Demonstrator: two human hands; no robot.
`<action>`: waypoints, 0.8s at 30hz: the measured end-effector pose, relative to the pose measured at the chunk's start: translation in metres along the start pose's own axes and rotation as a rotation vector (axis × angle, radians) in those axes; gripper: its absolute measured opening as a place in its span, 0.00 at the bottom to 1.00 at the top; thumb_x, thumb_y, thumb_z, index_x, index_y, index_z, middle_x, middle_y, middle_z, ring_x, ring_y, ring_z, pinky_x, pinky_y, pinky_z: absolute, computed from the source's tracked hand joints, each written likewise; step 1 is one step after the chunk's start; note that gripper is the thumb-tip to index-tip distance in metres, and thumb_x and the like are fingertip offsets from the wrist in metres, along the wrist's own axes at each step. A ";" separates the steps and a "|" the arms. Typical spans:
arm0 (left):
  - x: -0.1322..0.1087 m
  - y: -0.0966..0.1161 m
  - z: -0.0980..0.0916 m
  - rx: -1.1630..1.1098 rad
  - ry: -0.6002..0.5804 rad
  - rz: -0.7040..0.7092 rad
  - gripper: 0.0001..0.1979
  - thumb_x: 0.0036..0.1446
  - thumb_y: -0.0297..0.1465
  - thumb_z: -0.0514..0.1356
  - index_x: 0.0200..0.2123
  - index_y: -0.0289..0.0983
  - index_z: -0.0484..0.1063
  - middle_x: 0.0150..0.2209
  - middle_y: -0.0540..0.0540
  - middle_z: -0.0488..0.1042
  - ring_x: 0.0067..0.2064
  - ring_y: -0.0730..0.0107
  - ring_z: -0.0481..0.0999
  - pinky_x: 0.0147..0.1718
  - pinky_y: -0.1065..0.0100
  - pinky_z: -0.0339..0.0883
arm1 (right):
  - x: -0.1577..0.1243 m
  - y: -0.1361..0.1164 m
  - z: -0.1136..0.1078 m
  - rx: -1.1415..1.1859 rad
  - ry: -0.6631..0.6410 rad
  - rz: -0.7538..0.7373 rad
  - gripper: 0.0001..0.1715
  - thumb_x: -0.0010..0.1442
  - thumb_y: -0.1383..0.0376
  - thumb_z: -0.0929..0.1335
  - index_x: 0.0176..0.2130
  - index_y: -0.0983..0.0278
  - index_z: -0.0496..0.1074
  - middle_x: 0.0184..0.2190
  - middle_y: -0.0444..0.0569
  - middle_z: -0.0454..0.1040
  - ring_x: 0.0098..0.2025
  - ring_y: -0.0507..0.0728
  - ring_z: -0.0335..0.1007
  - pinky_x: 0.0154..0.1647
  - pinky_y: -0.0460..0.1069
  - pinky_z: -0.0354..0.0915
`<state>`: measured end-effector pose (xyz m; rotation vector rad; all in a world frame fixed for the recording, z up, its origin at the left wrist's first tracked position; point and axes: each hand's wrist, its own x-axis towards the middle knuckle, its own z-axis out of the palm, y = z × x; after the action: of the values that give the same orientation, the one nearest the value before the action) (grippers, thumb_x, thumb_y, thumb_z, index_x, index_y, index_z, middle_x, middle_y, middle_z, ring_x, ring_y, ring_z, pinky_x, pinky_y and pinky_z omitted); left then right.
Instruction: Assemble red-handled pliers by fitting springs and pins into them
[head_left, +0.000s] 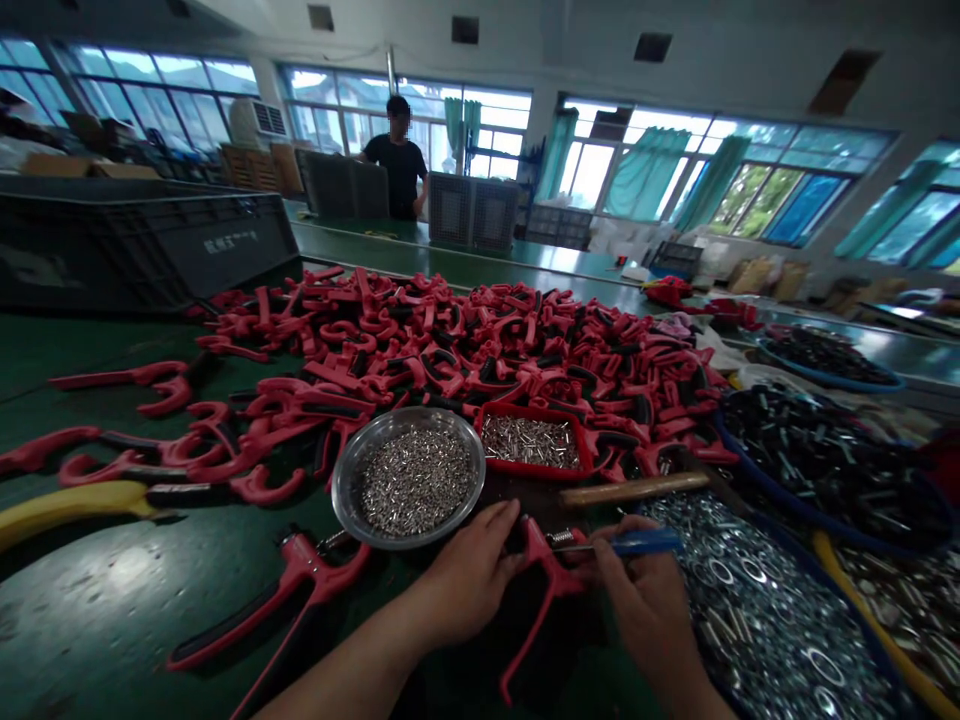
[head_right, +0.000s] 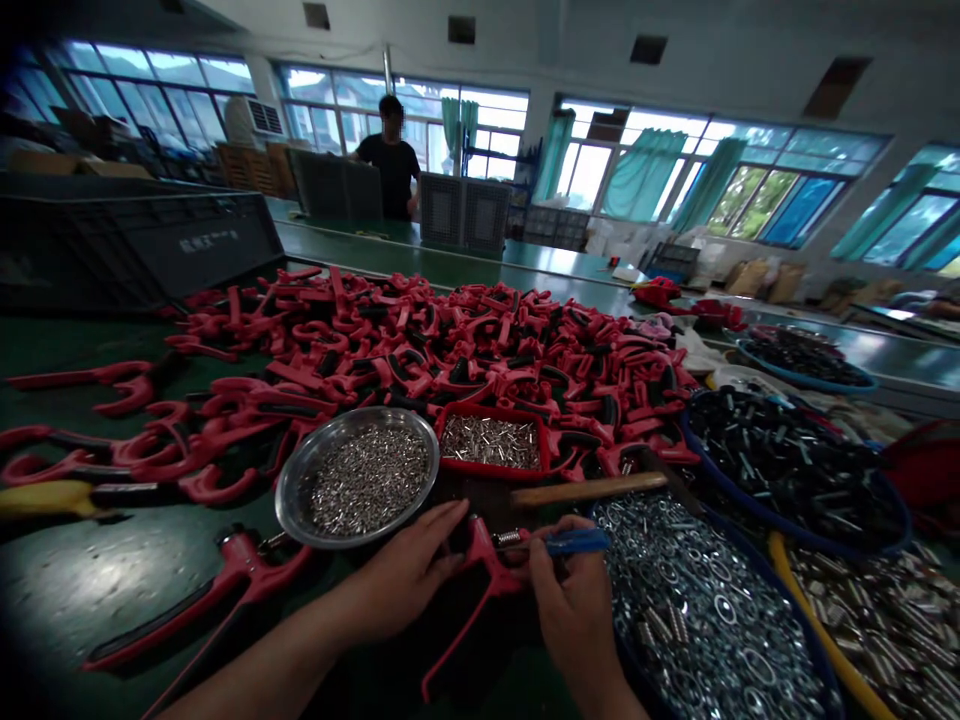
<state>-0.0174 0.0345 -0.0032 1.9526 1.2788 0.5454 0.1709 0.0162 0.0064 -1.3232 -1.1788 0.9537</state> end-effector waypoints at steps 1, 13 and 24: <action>0.000 0.000 0.000 0.000 0.004 0.003 0.27 0.55 0.31 0.49 0.59 0.34 0.51 0.60 0.42 0.53 0.59 0.64 0.53 0.57 0.61 0.48 | 0.000 0.002 0.000 -0.025 0.006 -0.013 0.16 0.52 0.57 0.67 0.36 0.58 0.55 0.29 0.42 0.68 0.29 0.57 0.72 0.27 0.52 0.71; 0.000 0.001 0.000 0.007 0.006 -0.011 0.27 0.56 0.32 0.50 0.58 0.33 0.51 0.60 0.40 0.53 0.59 0.63 0.54 0.57 0.62 0.48 | -0.007 0.009 -0.002 -0.287 0.042 -0.185 0.08 0.55 0.61 0.64 0.34 0.59 0.59 0.30 0.46 0.68 0.29 0.56 0.71 0.28 0.51 0.69; -0.001 0.001 0.001 -0.025 0.023 -0.016 0.27 0.55 0.32 0.51 0.58 0.36 0.53 0.59 0.41 0.54 0.58 0.62 0.55 0.56 0.60 0.50 | -0.009 0.006 0.002 -0.563 0.085 -0.440 0.04 0.54 0.63 0.64 0.31 0.60 0.63 0.28 0.46 0.67 0.27 0.55 0.69 0.26 0.50 0.68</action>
<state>-0.0164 0.0333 -0.0025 1.9186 1.2953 0.5752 0.1676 0.0084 -0.0009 -1.4241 -1.6552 0.2470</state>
